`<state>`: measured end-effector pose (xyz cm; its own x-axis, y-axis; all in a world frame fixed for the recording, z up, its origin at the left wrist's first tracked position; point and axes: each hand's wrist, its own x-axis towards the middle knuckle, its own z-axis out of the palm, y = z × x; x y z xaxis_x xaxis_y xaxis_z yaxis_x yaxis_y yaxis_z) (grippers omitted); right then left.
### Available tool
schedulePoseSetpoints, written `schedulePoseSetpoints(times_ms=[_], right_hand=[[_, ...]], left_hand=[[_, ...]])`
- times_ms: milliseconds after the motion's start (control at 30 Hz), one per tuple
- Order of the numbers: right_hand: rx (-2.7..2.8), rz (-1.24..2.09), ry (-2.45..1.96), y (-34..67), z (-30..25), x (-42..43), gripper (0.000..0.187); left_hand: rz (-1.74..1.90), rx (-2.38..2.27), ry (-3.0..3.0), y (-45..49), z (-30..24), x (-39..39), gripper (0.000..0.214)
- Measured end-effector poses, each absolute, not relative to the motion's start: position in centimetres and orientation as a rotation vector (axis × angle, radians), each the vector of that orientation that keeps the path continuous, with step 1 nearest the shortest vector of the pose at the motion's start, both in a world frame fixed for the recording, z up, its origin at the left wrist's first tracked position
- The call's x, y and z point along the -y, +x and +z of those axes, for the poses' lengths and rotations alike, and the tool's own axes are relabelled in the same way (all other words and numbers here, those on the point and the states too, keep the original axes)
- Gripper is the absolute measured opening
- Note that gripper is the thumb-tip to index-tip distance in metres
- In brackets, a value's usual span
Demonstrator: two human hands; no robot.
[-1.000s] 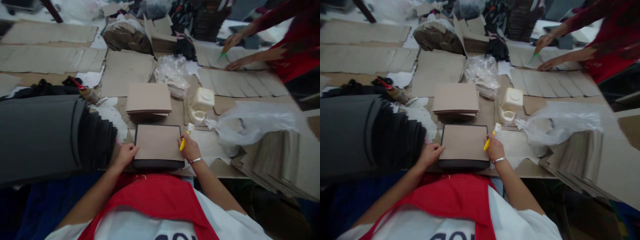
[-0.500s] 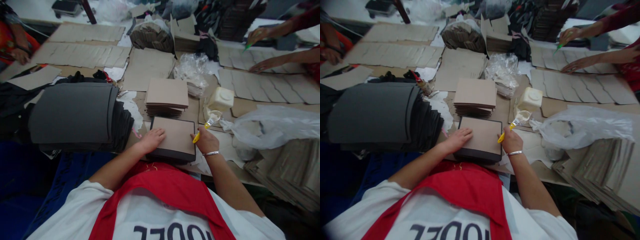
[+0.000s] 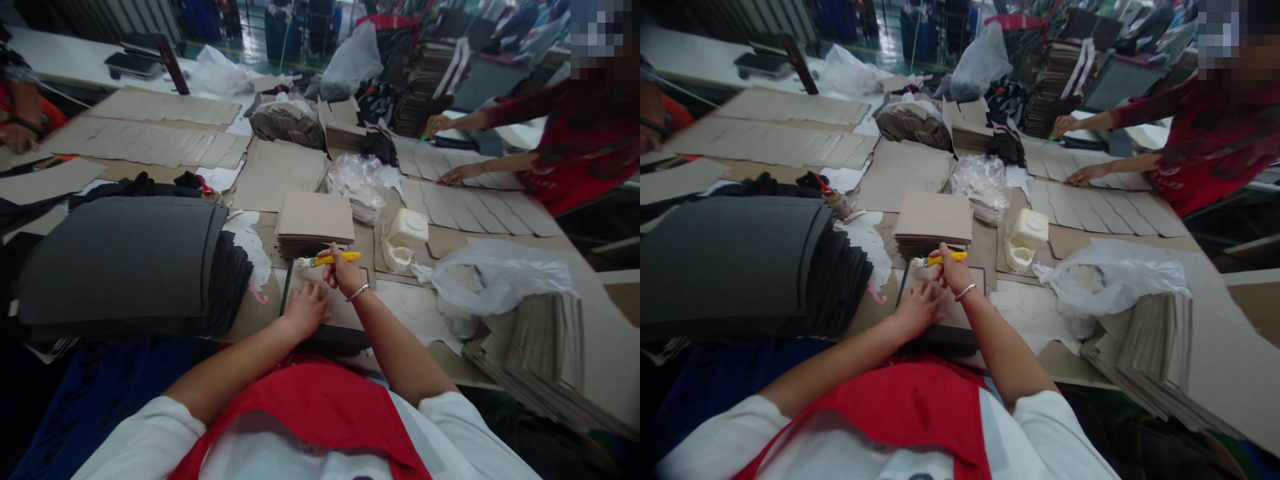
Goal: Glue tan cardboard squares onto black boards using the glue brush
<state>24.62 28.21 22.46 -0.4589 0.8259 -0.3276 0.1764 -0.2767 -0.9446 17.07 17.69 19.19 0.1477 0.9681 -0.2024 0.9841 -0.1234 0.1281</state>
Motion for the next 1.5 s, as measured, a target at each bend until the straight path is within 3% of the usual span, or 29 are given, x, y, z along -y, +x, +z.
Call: schedulePoseSetpoints(times_ms=[333, 600, 733, 833, 1000, 1100, 1500], right_hand=[[1.406, 1.679, -1.463, 30.8, 20.8, -30.0, 0.043], [1.295, 1.471, -1.607, 42.0, 23.1, -29.0, 0.044], [1.429, 1.365, -1.563, 45.2, 21.7, -27.3, 0.046], [1.768, 1.092, -1.711, 45.7, 17.7, -26.4, 0.037], [2.363, 0.258, -1.814, 43.7, 10.3, -25.5, 0.022], [2.46, 0.07, -1.799, 43.0, 7.8, -25.3, 0.021], [2.279, 0.168, -1.747, 44.0, 6.6, -25.7, 0.024]], left_hand=[[-0.108, -1.921, 2.238, 17.1, 19.0, -17.4, 0.053], [-0.102, -1.845, 2.384, 17.7, 18.3, -17.4, 0.046], [-0.096, -1.736, 2.462, 18.7, 18.1, -17.9, 0.041], [-0.131, -1.702, 2.474, 19.7, 18.5, -17.9, 0.041], [-0.194, -1.653, 2.471, 20.7, 19.0, -17.8, 0.046], [-0.179, -1.651, 2.463, 20.8, 18.9, -17.8, 0.045], [-0.113, -1.639, 2.362, 20.4, 18.9, -18.0, 0.046]])
